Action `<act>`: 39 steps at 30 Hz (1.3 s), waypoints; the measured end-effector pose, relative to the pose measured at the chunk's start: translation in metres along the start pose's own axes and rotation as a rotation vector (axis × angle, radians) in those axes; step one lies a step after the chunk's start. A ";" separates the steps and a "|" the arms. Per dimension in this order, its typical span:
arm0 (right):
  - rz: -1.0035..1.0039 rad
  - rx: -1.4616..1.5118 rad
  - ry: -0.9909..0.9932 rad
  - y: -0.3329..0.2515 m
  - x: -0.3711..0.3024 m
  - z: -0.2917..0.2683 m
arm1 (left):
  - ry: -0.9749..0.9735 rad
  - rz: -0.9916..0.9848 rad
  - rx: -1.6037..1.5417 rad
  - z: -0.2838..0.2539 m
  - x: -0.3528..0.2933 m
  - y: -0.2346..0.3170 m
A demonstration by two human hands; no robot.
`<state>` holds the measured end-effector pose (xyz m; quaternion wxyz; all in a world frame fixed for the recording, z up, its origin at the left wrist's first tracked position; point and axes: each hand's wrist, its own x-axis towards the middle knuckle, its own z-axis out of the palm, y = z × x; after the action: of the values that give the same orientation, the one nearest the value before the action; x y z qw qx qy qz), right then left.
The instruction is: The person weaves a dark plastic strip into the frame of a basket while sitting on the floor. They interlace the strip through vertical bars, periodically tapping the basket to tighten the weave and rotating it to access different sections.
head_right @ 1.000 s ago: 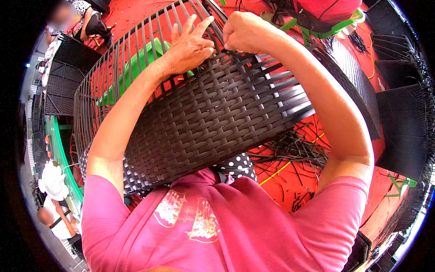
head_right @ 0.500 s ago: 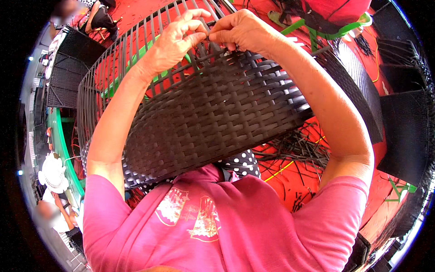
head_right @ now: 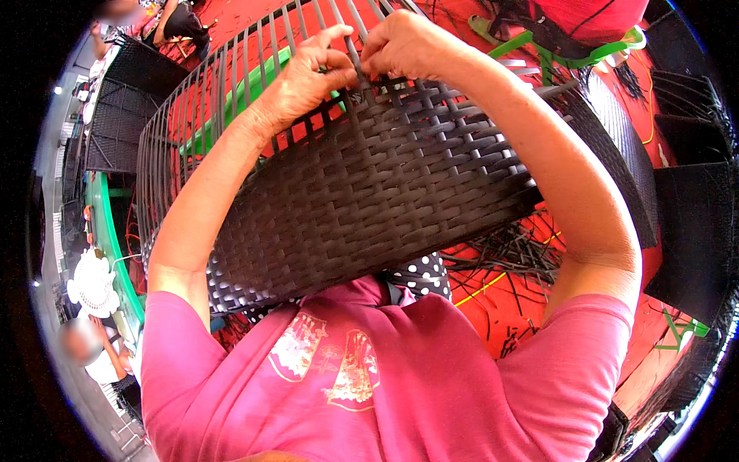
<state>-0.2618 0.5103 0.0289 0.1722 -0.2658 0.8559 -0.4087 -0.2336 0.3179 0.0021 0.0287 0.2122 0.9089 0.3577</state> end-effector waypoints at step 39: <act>-0.210 -0.272 -0.138 -0.046 0.037 0.072 | 0.041 -0.105 0.582 -0.025 -0.083 -0.026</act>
<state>-0.2400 0.4207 0.0190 0.1494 -0.4020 0.8569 -0.2859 -0.1725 0.2508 -0.0052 -0.0334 0.1569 0.9834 0.0845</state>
